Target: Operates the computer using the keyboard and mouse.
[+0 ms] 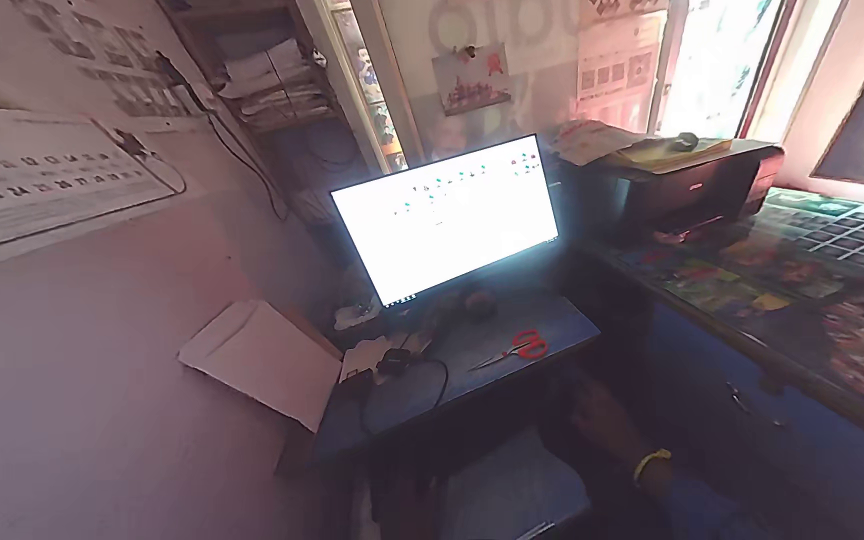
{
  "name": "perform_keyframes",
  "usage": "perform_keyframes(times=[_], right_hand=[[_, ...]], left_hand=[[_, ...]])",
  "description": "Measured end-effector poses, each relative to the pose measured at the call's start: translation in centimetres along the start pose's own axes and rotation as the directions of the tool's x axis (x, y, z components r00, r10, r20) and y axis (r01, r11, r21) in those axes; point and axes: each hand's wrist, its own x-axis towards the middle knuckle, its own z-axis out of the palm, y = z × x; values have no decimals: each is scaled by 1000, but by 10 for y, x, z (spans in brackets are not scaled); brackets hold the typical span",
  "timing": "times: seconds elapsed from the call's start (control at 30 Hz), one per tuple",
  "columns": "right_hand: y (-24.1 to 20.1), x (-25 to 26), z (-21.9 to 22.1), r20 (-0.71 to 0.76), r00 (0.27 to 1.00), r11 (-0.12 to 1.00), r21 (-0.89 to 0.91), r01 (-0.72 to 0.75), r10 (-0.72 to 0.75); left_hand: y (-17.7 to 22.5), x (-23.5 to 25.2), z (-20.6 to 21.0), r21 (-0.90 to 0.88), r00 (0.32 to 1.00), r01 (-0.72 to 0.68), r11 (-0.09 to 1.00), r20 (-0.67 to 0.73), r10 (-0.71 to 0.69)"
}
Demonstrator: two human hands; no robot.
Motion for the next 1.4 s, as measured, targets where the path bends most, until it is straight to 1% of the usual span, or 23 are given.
perform_keyframes(times=[0.17,0.3,0.33,0.4,0.5,0.57,0.63,0.77,0.87,0.93,1.07,1.17,1.23,1.3,1.4], right_hand=[[0,1,1,-23,999,999,5,37,-36],[5,3,6,-51,995,997,-7,82,-82],[5,2,6,-52,995,996,-12,88,-89],[3,-2,3,-35,996,997,-24,78,-79],[-5,-6,-2,20,1000,999,-40,8,-7],[-4,-7,0,-2,1000,998,-56,18,-18],[-1,-7,1,-15,999,997,-61,46,-47],[7,-4,11,-121,983,988,-92,124,-135],[7,-1,11,-143,977,985,-99,145,-158],[7,0,12,-159,972,983,-92,160,-173],[8,-1,11,-164,972,984,-83,156,-168],[9,-2,12,-179,969,984,-83,159,-171],[9,-3,12,-180,968,984,-84,160,-173],[8,-3,11,-177,968,983,-89,162,-176],[8,-2,11,-178,966,981,-91,172,-185]], left_hand=[[5,-1,-6,4,1000,22,1000,6,-22],[6,-1,-2,-2,999,-2,1000,-49,2],[8,-1,-5,3,999,2,1000,-44,-2],[11,1,-7,24,998,24,999,-52,-22],[7,4,-2,60,997,48,997,-71,-43],[5,4,1,42,996,22,999,-91,-18],[3,4,2,31,998,20,999,-65,-17],[2,7,4,28,998,65,998,-11,-64],[10,9,-8,14,986,166,986,-5,-166],[10,10,-11,-7,981,192,981,-34,-193],[1,10,0,-1,984,147,989,-105,-146],[0,10,3,6,980,157,988,-125,-155],[-1,10,4,-1,980,162,987,-116,-161],[-1,10,1,-29,986,136,990,-98,-138],[3,8,-7,1,997,81,997,-20,-81]])
